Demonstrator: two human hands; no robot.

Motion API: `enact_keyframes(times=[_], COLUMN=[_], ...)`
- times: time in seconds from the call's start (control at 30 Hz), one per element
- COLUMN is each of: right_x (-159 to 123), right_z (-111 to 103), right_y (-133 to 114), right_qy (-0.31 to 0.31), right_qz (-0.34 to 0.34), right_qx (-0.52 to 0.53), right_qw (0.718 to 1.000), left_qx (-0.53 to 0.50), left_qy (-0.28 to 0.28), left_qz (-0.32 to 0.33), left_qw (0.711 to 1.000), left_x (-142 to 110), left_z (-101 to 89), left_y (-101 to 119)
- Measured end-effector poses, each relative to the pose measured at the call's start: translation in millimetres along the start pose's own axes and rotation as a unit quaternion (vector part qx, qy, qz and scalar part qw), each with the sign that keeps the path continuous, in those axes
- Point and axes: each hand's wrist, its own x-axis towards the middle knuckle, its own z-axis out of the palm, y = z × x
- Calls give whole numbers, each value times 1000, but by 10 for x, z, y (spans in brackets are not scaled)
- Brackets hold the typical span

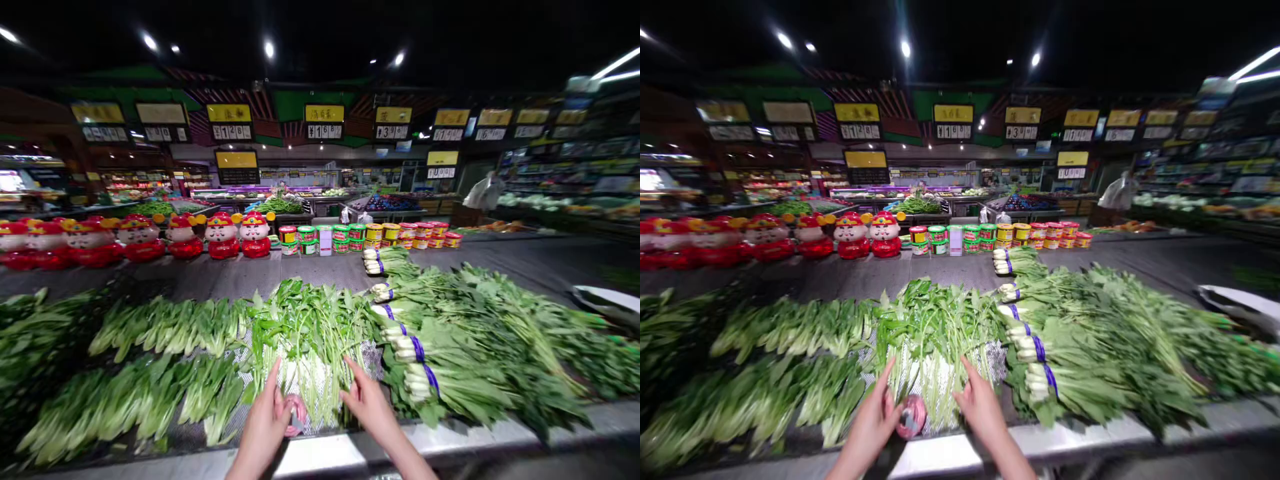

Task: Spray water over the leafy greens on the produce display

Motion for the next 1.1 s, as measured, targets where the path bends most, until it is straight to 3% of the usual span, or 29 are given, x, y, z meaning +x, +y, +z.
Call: enact_keyframes(times=[0.13,0.27,0.4,0.73,0.83,0.9,0.97,1.03,1.1], right_x=[182,184,167,201,227,220,142,-27,-238], right_z=[-388,-685,-810,-765,-733,-617,-378,-35,326], right_y=[-588,-1112,-1283,-1159,-1069,-836,-446,20,427], right_qy=[89,161,182,169,133,110,107,43,22], right_qz=[-101,-213,-228,-205,-201,-193,-155,-85,-36], right_qx=[21,44,34,32,15,-22,-59,-98,-77], right_qw=[991,963,956,964,970,975,980,991,996], left_qx=[-51,-80,-80,-65,-39,6,49,71,81], left_qy=[48,78,78,86,48,3,7,23,42], left_qz=[116,218,248,221,184,159,122,55,-20], left_qw=[991,970,962,969,981,987,991,996,996], left_x=[305,376,375,375,391,366,253,25,-258], left_z=[-365,-603,-668,-737,-740,-644,-433,-129,192], left_y=[796,1257,1322,1176,1039,784,377,-114,-552])
